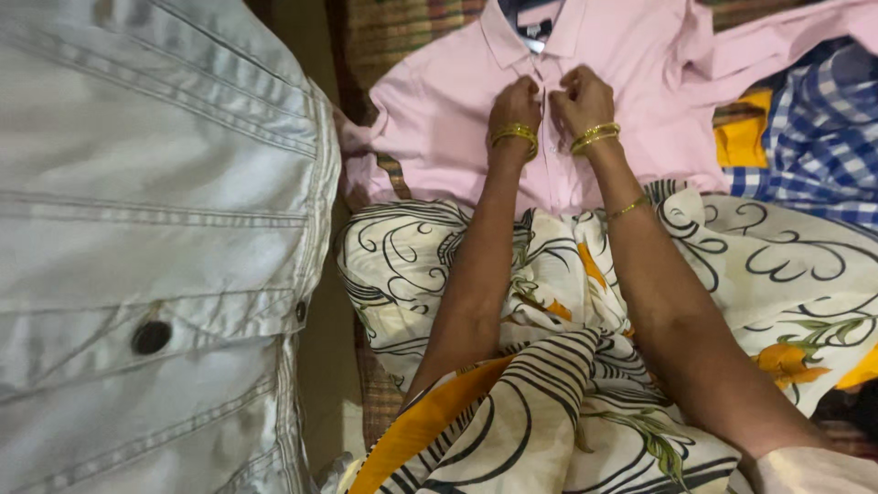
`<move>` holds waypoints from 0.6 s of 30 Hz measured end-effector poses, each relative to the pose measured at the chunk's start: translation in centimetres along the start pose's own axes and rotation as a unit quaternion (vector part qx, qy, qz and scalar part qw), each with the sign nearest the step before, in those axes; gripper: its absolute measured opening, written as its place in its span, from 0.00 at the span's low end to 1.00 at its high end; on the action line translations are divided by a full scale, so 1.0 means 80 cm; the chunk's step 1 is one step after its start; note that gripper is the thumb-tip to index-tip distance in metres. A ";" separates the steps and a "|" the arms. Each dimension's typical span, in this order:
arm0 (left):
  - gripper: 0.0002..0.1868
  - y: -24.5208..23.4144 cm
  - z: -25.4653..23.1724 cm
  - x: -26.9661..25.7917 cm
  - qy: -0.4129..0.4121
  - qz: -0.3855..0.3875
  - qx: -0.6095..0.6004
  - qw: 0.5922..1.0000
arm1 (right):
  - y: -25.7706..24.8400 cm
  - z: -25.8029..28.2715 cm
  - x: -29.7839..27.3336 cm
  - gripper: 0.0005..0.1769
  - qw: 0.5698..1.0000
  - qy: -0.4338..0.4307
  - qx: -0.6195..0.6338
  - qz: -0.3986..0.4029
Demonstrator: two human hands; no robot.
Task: The person buttons a pink shirt laid out on a mat, then smooths the fabric and places a hanger inside the collar. The person continues to button the shirt and folds the sleeves.
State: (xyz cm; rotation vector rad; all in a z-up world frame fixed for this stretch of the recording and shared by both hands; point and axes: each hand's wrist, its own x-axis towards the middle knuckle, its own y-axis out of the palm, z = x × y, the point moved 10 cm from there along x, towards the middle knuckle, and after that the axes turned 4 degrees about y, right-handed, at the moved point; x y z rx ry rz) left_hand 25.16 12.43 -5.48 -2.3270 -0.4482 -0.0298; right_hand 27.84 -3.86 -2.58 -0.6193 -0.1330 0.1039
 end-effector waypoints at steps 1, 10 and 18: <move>0.08 -0.003 -0.004 -0.001 -0.017 0.021 0.008 1.000 | -0.002 0.017 -0.003 0.16 0.999 -0.006 -0.037 -0.004; 0.11 -0.044 -0.055 -0.025 0.005 0.042 0.098 0.994 | 0.011 0.018 -0.013 0.09 0.983 -0.088 -0.149 -0.065; 0.14 -0.036 -0.055 -0.030 0.064 -0.038 0.105 0.992 | 0.027 -0.095 0.026 0.06 0.983 0.125 0.127 0.048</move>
